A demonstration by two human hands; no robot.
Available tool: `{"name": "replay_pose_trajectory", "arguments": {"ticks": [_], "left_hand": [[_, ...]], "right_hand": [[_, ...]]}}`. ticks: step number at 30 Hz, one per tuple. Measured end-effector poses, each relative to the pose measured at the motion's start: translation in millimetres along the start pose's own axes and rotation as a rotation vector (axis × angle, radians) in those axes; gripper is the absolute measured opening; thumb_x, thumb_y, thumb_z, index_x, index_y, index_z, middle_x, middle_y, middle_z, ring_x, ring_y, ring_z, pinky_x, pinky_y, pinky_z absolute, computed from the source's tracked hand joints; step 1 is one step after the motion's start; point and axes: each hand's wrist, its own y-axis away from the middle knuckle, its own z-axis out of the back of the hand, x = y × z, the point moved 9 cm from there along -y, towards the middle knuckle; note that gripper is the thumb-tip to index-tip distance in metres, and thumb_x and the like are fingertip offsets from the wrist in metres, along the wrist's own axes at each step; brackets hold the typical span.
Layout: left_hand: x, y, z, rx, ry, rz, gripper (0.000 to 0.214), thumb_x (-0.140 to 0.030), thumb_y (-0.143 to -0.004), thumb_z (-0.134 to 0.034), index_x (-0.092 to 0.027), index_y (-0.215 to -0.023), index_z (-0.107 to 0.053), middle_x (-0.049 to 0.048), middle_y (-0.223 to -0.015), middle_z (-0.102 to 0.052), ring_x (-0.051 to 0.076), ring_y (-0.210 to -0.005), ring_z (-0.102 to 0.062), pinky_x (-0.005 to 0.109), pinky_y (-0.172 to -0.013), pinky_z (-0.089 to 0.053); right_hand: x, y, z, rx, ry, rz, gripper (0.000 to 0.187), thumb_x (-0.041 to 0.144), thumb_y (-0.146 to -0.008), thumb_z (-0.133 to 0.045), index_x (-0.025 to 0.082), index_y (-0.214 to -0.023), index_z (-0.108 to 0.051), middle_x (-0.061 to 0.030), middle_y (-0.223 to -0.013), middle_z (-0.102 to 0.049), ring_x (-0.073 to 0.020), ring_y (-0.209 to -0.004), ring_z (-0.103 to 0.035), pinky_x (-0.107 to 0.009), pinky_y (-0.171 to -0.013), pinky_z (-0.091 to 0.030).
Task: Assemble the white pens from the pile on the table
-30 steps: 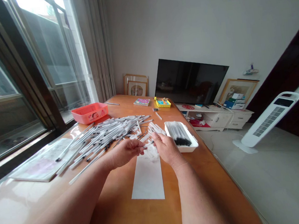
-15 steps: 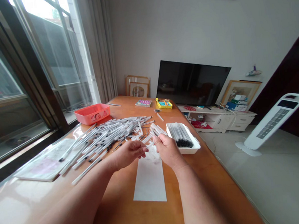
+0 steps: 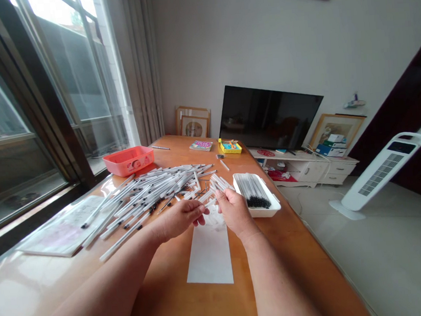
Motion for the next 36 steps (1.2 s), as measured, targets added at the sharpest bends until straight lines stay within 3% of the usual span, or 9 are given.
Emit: {"name": "replay_pose_trajectory", "arguments": {"ticks": [10,14,19,22,24,28,33,36], "left_hand": [[-6.1,-1.8,7.3,-0.163,-0.301,-0.090,0.031,-0.045,-0.088,-0.055,-0.020,-0.078,-0.070,0.0026,-0.072,-0.070,0.016,-0.066,-0.060,0.026,-0.060,-0.041],[-8.1,-0.2,9.9,-0.206,-0.307,-0.079,0.030,-0.045,-0.087,-0.056,-0.021,-0.076,-0.070,0.0019,-0.070,-0.068,0.016,-0.064,-0.059,0.025,-0.059,-0.040],[-10.1,1.7,12.4,-0.256,-0.222,-0.068,0.028,-0.046,-0.083,-0.061,-0.021,-0.076,-0.071,0.0019,-0.067,-0.067,0.017,-0.065,-0.059,0.026,-0.059,-0.041],[-12.0,2.6,11.9,-0.254,-0.184,-0.078,0.029,-0.048,-0.081,-0.062,-0.021,-0.076,-0.072,0.0018,-0.067,-0.067,0.018,-0.068,-0.059,0.026,-0.060,-0.042],[-12.3,3.1,15.9,-0.259,-0.161,-0.093,0.032,-0.050,-0.082,-0.062,-0.020,-0.081,-0.073,0.0018,-0.069,-0.067,0.018,-0.069,-0.059,0.026,-0.062,-0.043],[-1.8,4.8,48.6,-0.402,-0.128,-0.077,0.036,-0.050,-0.085,-0.058,-0.019,-0.094,-0.073,0.0035,-0.079,-0.071,0.018,-0.072,-0.061,0.027,-0.065,-0.045],[33.9,11.7,101.2,-0.663,-0.091,0.078,0.031,-0.038,-0.084,-0.057,-0.018,-0.102,-0.071,0.0059,-0.084,-0.073,0.020,-0.076,-0.065,0.028,-0.068,-0.045],[47.4,13.4,114.7,-0.705,-0.193,0.115,0.026,-0.031,-0.082,-0.058,-0.020,-0.101,-0.072,0.0066,-0.093,-0.075,0.022,-0.086,-0.066,0.030,-0.074,-0.045]], "right_hand": [[-6.8,-0.4,-1.0,-0.100,-0.046,-0.036,0.049,0.057,-0.091,-0.056,0.021,-0.059,-0.050,0.0019,-0.054,-0.053,-0.0131,-0.054,-0.045,-0.028,-0.057,-0.037],[-9.7,0.8,-3.1,-0.114,-0.111,-0.085,0.048,0.059,-0.089,-0.058,0.020,-0.062,-0.053,0.0016,-0.055,-0.055,-0.0127,-0.054,-0.046,-0.027,-0.056,-0.037],[-10.9,8.2,-20.5,0.005,-0.365,-0.238,0.043,0.062,-0.083,-0.065,0.020,-0.079,-0.060,0.0021,-0.060,-0.059,-0.0096,-0.049,-0.043,-0.023,-0.048,-0.031],[-7.0,11.0,-29.8,0.092,-0.440,-0.264,0.040,0.058,-0.080,-0.070,0.019,-0.082,-0.062,0.0024,-0.061,-0.059,-0.0083,-0.049,-0.043,-0.021,-0.046,-0.029],[-6.3,10.0,-26.7,0.072,-0.449,-0.254,0.040,0.058,-0.080,-0.070,0.019,-0.084,-0.063,0.0022,-0.061,-0.060,-0.0081,-0.049,-0.044,-0.021,-0.046,-0.030],[-10.2,5.3,-10.5,-0.045,-0.444,-0.234,0.039,0.056,-0.081,-0.070,0.018,-0.085,-0.064,0.0014,-0.060,-0.062,-0.0083,-0.050,-0.046,-0.021,-0.048,-0.032],[-16.4,2.9,6.5,-0.172,-0.467,-0.231,0.038,0.055,-0.079,-0.072,0.018,-0.082,-0.063,0.0019,-0.056,-0.060,-0.0088,-0.048,-0.045,-0.021,-0.046,-0.032],[-16.8,2.9,12.4,-0.220,-0.468,-0.225,0.039,0.056,-0.078,-0.072,0.019,-0.080,-0.062,0.0024,-0.055,-0.059,-0.0088,-0.046,-0.043,-0.022,-0.045,-0.031]]}}
